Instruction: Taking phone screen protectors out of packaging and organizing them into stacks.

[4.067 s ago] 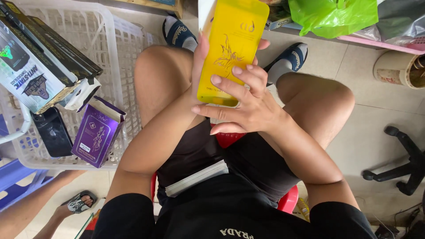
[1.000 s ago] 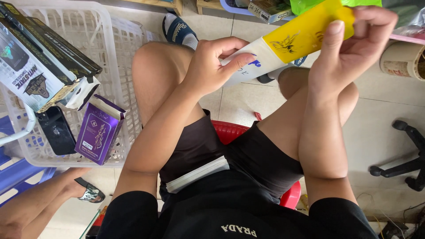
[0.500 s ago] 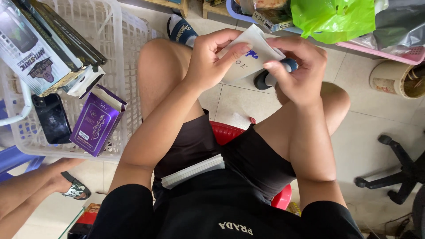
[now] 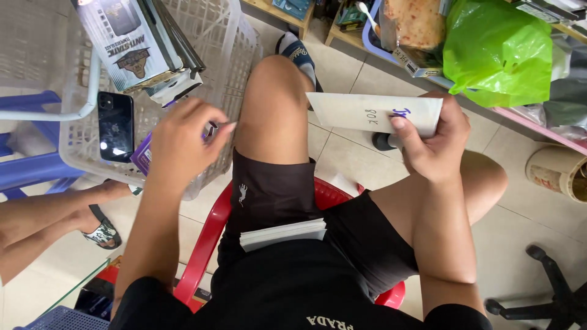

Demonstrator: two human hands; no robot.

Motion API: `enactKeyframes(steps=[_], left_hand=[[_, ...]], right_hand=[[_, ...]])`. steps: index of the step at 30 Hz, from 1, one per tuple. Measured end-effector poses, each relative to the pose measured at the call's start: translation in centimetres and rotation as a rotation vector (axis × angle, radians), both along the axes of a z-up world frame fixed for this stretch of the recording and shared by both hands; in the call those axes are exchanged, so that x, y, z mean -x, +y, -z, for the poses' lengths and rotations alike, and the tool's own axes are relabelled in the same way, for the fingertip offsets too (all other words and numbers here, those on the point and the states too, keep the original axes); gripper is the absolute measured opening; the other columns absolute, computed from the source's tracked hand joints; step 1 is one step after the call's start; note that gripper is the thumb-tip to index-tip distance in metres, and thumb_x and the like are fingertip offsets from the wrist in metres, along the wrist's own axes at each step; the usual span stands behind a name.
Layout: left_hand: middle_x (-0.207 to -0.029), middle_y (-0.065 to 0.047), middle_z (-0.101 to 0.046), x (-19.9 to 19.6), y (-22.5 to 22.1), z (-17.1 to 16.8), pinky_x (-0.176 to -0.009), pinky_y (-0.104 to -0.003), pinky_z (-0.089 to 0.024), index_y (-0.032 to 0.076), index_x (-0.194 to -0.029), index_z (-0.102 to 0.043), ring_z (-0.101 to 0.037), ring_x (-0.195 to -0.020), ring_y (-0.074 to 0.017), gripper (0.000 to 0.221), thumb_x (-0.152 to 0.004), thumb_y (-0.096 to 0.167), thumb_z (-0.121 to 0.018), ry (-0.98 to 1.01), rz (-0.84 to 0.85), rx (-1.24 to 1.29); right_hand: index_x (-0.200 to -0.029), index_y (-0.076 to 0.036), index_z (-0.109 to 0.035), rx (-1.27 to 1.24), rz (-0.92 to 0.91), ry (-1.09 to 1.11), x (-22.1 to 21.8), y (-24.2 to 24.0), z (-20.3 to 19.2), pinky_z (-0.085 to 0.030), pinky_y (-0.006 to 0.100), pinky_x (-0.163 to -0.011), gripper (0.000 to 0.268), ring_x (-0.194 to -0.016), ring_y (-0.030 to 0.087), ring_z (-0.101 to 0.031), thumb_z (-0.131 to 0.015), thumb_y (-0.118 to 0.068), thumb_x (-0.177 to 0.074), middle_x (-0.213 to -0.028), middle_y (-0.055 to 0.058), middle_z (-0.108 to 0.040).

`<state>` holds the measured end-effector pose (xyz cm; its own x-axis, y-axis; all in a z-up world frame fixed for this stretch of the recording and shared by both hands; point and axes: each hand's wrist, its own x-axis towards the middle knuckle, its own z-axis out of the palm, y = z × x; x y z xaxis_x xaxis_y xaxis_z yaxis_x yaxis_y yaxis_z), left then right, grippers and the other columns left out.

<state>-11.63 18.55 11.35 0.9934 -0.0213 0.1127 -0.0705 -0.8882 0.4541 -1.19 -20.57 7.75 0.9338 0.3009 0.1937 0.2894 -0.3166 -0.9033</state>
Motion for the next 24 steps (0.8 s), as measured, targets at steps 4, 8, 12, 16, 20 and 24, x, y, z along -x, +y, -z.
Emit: enactKeyframes(steps=[4, 8, 12, 16, 20, 24], left_hand=[[-0.107, -0.011, -0.063, 3.7, 3.0, 0.4, -0.080, -0.044, -0.052, 0.009, -0.103, -0.067, -0.065, -0.101, -0.0338, 0.038, -0.079, 0.025, -0.092, 0.168, -0.121, -0.078], [-0.135, -0.021, -0.053, 5.6, 3.9, 3.1, -0.095, -0.052, -0.047, 0.008, -0.132, -0.056, -0.053, -0.119, -0.0453, 0.086, -0.057, 0.025, -0.093, 0.179, -0.111, -0.180], [-0.145, -0.025, -0.051, 6.0, 5.0, 5.3, -0.104, -0.053, -0.043, 0.008, -0.142, -0.049, -0.051, -0.128, -0.0475, 0.082, -0.071, 0.020, -0.089, 0.199, -0.141, -0.166], [-0.132, -0.023, -0.054, 5.0, 5.6, 4.9, -0.102, -0.052, -0.045, 0.009, -0.137, -0.049, -0.054, -0.121, -0.0467, 0.076, -0.073, 0.022, -0.087, 0.299, -0.202, -0.092], [-0.132, -0.024, -0.054, 4.6, 5.9, 4.9, -0.102, -0.052, -0.047, 0.006, -0.142, -0.048, -0.054, -0.122, -0.0474, 0.084, -0.069, 0.021, -0.087, 0.201, -0.066, -0.071], [-0.127, -0.022, -0.056, 4.3, 4.5, 2.0, -0.086, -0.052, -0.051, 0.008, -0.135, -0.050, -0.057, -0.116, -0.0444, 0.084, -0.064, 0.025, -0.092, 0.332, -0.175, -0.128]], right_hand=[[-0.108, 0.000, -0.055, -0.080, 0.007, 0.141, 0.3, 0.7, -0.3, -0.054, 0.024, -0.066, 0.025, -0.074, 0.008, -0.068, -0.078, -0.008, -0.101, -0.093, 0.006, -0.072], [-0.106, 0.000, -0.057, -0.058, -0.113, 0.068, 0.2, 1.0, 0.3, -0.053, 0.022, -0.064, 0.024, -0.073, 0.009, -0.068, -0.080, -0.006, -0.100, -0.094, 0.007, -0.071], [-0.107, -0.001, -0.059, -0.016, -0.141, 0.037, 0.1, 1.2, 0.1, -0.051, 0.023, -0.066, 0.025, -0.080, 0.012, -0.066, -0.082, -0.005, -0.097, -0.095, 0.007, -0.070], [-0.106, -0.001, -0.059, -0.018, -0.163, 0.011, -0.1, 1.0, -0.4, -0.050, 0.025, -0.070, 0.026, -0.079, 0.013, -0.067, -0.083, -0.005, -0.096, -0.096, 0.008, -0.069], [-0.105, -0.001, -0.060, -0.033, -0.157, -0.014, -0.5, 0.8, -0.8, -0.050, 0.024, -0.065, 0.025, -0.079, 0.013, -0.067, -0.083, -0.005, -0.096, -0.095, 0.008, -0.069], [-0.107, 0.000, -0.058, -0.105, -0.145, 0.097, 0.1, 0.1, -0.2, -0.052, 0.022, -0.061, 0.025, -0.078, 0.013, -0.070, -0.081, -0.005, -0.098, -0.096, 0.009, -0.069]])
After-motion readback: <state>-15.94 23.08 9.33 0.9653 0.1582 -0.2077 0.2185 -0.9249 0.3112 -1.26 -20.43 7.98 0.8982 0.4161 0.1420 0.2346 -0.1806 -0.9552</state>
